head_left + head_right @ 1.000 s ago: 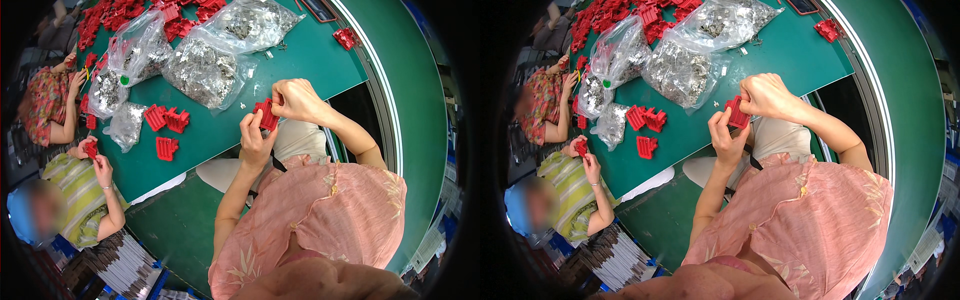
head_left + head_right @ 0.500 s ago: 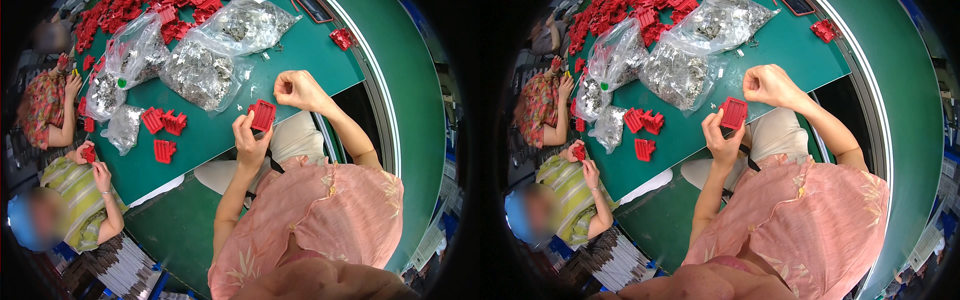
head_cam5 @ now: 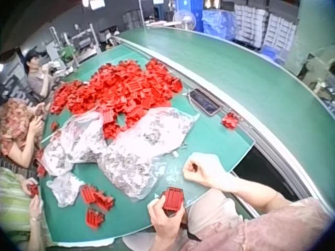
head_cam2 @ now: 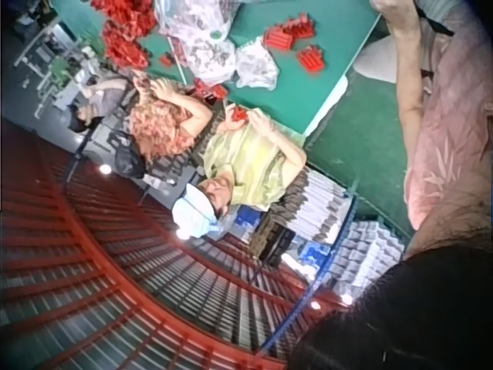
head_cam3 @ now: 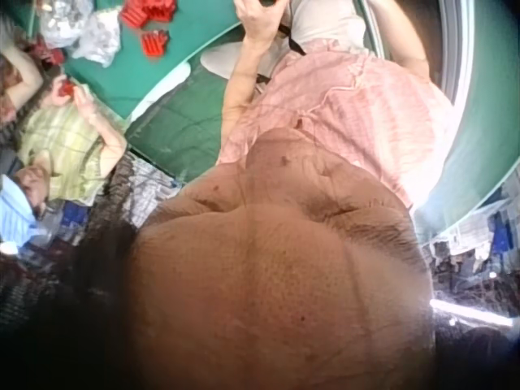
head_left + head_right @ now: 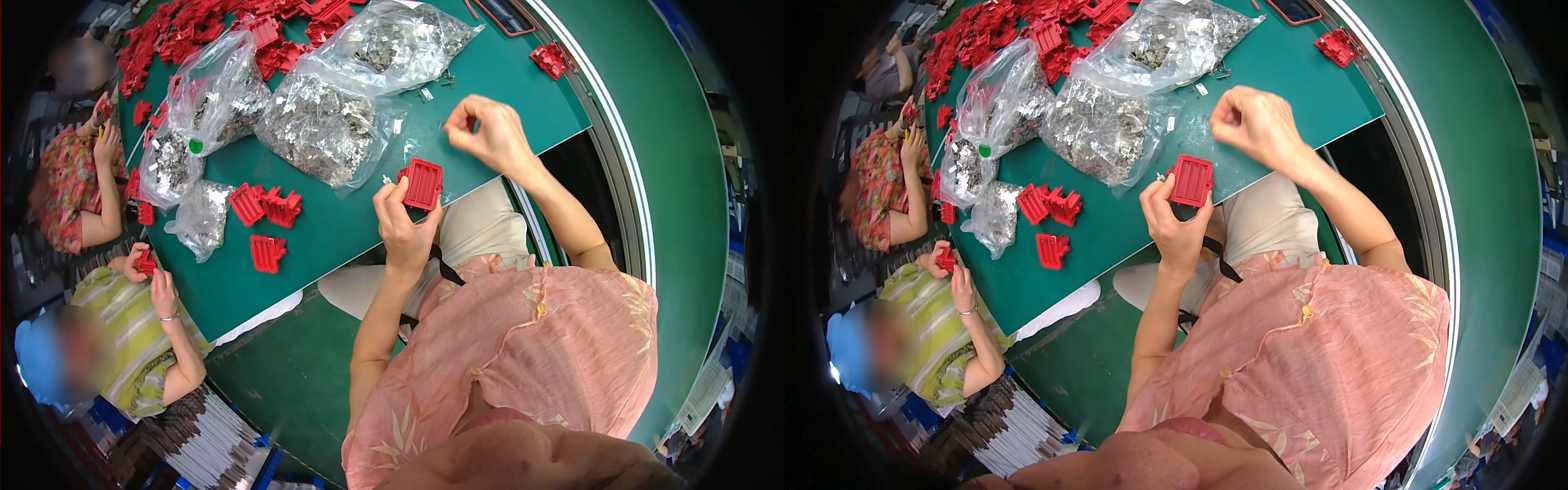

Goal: The person takes metal pieces from a plastic bag and inserts them into plastic parts by hand.

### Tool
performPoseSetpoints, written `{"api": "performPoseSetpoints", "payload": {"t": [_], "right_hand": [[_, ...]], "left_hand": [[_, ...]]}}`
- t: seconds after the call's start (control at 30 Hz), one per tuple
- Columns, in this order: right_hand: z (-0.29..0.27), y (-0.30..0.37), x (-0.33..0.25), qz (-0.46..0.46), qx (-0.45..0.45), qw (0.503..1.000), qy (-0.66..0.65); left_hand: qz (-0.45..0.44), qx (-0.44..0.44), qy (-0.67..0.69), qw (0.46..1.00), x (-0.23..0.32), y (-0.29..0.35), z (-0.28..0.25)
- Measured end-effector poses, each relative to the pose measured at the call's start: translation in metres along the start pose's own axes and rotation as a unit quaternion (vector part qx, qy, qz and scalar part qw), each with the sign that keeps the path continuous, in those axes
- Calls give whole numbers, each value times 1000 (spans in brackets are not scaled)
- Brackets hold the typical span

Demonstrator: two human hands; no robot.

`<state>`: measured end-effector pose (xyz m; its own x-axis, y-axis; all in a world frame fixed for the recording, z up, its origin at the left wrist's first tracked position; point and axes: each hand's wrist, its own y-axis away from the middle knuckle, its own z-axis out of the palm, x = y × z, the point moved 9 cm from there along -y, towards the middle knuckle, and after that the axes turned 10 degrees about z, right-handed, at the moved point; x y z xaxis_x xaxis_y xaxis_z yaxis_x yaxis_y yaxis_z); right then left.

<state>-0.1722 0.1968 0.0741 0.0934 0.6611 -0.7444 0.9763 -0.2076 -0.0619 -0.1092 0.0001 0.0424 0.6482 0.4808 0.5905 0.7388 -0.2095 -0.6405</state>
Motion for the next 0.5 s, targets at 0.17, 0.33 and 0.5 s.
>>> {"api": "performPoseSetpoints", "payload": {"t": [0.17,0.33,0.5], "right_hand": [[15,-24,51,8,-25,994,110],[-5,-48,32,-69,98,987,109],[23,-60,29,-163,70,966,186]], "left_hand": [[-17,-8,8,1000,-6,5,1],[2,-10,-5,1000,-3,4,-1],[12,-16,-14,1000,-3,4,0]]}}
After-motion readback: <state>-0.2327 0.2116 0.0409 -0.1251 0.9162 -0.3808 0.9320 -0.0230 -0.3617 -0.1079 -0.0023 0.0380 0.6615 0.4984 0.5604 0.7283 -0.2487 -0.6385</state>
